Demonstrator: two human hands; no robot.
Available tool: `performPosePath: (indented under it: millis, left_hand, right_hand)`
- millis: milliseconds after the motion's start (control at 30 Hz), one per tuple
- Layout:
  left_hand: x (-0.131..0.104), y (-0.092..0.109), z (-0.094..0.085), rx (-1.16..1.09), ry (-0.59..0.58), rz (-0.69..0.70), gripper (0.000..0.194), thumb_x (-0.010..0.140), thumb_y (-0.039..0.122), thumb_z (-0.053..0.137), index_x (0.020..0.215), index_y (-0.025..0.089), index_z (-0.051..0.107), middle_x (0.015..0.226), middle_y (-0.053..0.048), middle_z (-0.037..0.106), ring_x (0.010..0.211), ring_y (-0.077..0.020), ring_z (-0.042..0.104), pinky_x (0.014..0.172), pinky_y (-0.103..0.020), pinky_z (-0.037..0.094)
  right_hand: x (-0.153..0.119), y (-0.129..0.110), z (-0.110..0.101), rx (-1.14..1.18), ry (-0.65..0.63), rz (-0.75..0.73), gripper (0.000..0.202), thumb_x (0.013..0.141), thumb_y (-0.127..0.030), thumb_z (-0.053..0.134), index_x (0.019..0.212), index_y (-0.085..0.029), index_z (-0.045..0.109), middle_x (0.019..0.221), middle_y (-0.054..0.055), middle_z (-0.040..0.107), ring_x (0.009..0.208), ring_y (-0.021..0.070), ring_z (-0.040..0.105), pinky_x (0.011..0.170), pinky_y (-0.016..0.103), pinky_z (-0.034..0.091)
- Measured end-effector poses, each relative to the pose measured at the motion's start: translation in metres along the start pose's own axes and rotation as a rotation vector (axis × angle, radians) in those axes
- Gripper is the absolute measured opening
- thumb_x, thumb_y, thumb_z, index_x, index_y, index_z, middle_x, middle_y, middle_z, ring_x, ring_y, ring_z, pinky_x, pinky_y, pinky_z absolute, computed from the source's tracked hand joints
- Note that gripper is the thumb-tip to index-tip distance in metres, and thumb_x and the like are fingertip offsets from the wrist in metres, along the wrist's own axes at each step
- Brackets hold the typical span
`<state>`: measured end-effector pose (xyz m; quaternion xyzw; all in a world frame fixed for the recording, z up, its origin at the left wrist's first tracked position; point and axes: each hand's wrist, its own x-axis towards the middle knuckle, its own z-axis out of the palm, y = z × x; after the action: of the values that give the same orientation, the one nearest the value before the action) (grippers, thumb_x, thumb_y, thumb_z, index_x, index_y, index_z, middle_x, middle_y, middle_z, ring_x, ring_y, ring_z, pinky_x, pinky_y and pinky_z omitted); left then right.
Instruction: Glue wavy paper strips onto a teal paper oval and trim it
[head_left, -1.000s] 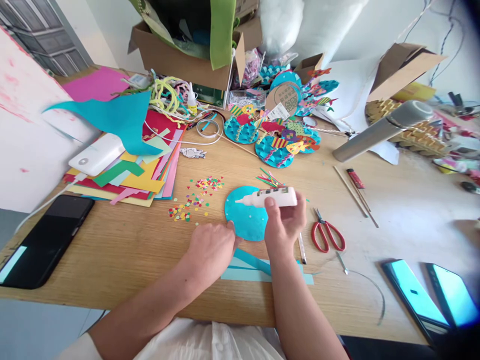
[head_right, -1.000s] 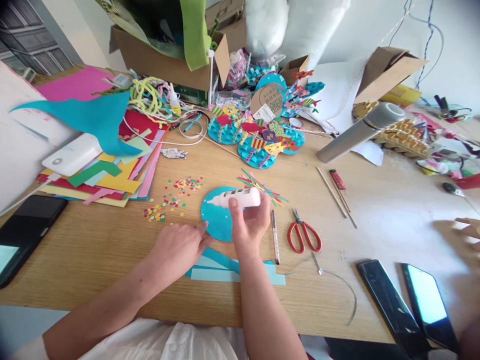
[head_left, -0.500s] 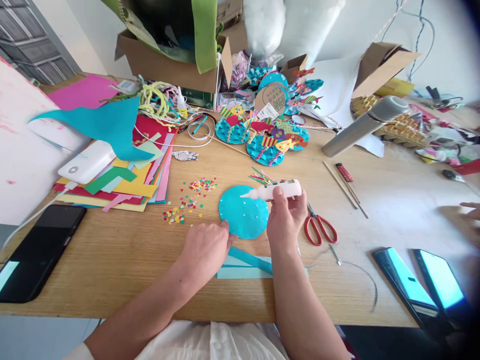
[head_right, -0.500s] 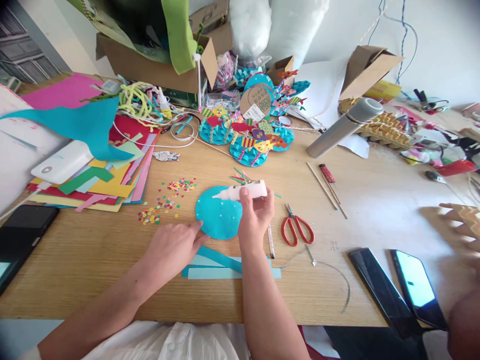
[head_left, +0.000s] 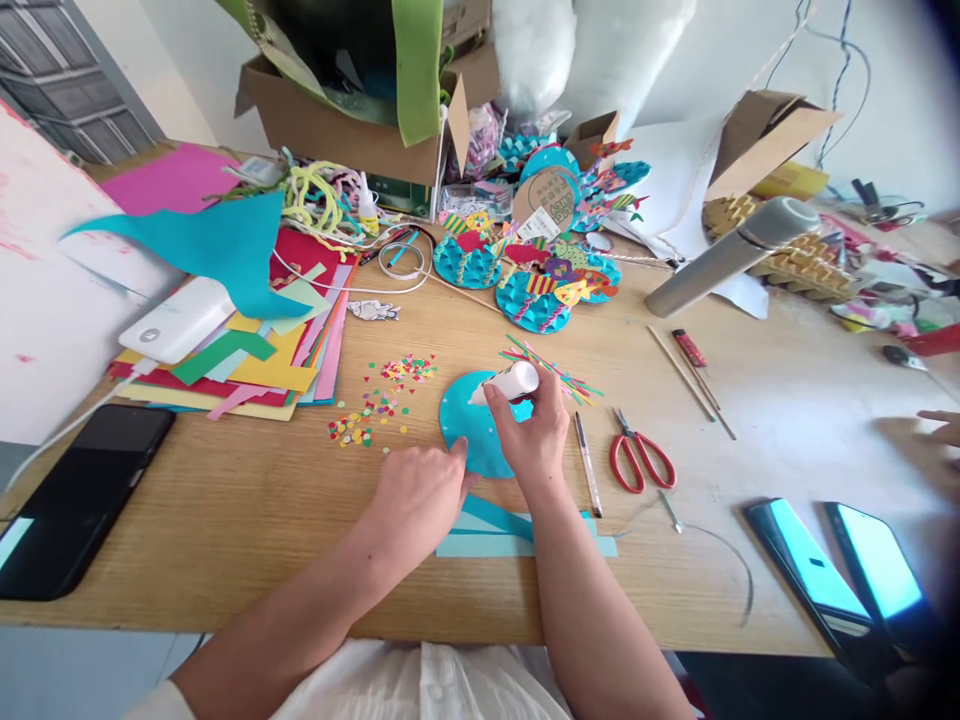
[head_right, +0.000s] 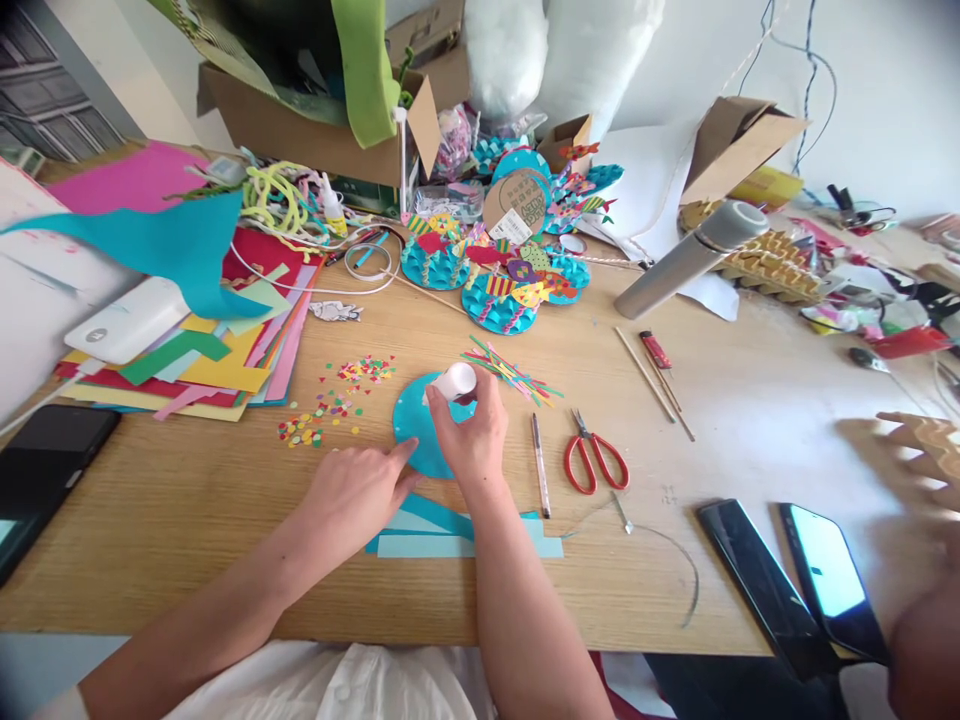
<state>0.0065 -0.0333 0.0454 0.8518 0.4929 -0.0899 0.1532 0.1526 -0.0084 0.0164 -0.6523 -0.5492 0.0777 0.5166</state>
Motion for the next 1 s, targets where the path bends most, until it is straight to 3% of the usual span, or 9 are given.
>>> performPosePath:
  millis: [1000]
  left_hand:
    - [-0.0011, 0.0004, -0.0020, -0.012, -0.011, 0.014, 0.041, 0.096, 0.039, 0.045, 0.129, 0.016, 0.056, 0.076, -0.014, 0.073, 0.074, -0.0310, 0.072, 0.060, -0.035, 0.053]
  right_hand:
    - [-0.0011, 0.0015, 0.0018, -0.018, -0.006, -0.023, 0.028, 0.077, -0.034, 0.069, 0.099, -0.022, 0.057, 0.076, -0.003, 0.059, 0.063, 0.0130, 0.053, 0.063, 0.028, 0.048]
